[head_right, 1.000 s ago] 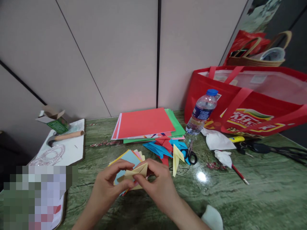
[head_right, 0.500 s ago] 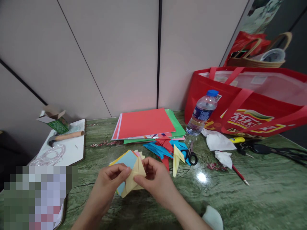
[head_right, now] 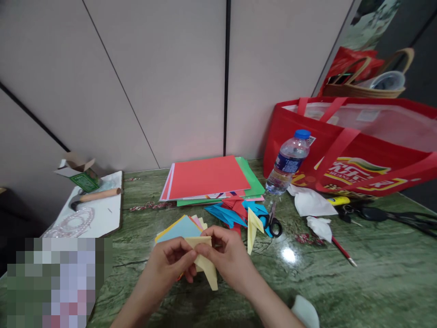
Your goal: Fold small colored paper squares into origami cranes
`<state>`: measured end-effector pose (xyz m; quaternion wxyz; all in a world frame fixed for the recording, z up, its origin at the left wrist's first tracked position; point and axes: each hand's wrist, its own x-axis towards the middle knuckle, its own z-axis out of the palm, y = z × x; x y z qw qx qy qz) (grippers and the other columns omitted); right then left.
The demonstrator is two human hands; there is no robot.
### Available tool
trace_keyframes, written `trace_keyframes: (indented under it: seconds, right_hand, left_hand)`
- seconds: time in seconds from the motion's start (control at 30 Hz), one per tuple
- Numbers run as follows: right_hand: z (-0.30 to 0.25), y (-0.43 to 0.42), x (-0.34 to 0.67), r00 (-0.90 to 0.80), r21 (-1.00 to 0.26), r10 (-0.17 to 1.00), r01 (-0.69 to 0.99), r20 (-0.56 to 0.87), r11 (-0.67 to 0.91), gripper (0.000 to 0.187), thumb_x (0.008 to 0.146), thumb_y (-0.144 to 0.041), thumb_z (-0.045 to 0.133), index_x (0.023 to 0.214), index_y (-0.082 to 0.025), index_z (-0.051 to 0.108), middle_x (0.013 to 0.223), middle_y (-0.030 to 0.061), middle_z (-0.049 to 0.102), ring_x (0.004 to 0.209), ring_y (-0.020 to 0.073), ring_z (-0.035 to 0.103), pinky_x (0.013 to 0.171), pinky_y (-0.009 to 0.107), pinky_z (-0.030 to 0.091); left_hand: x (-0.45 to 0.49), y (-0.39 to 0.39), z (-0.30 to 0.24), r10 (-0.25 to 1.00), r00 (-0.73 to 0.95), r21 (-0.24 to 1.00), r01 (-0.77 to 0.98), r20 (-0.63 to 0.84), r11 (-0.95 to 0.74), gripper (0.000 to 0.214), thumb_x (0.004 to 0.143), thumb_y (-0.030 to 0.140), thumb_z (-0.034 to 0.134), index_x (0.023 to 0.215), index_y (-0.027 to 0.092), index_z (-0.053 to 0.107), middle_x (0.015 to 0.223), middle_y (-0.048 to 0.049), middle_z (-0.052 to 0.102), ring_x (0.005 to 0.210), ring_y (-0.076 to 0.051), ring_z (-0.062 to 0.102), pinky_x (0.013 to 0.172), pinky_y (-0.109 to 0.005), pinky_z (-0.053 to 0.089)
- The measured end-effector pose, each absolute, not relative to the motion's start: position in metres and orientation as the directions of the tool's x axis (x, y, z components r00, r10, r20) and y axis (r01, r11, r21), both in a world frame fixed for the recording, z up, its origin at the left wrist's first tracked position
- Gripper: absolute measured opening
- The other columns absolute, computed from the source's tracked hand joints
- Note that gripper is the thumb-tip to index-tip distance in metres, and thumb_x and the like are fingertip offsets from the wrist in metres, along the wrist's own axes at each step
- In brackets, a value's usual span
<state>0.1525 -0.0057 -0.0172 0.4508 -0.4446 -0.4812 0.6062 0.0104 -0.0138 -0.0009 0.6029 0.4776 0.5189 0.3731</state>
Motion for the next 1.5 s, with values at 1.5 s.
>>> trace_keyframes:
  seconds: [1.5]
  right_hand:
    - [-0.038, 0.012, 0.162, 0.060, -0.562, 0.840, -0.768, -0.539, -0.307, 0.009, 0.075, -0.014, 0.063, 0.067, -0.015, 0.060, 0.074, 0.0038, 0.071, 0.056, 0.0076, 0.062, 0.052, 0.014, 0.053]
  left_hand:
    - [-0.002, -0.004, -0.031, 0.985, 0.133, 0.268, 0.958, -0.109, -0.100, 0.035, 0.057, 0.012, 0.071, 0.088, 0.016, 0.058, 0.097, -0.0094, 0.057, 0.094, -0.029, 0.052, 0.079, -0.038, 0.040]
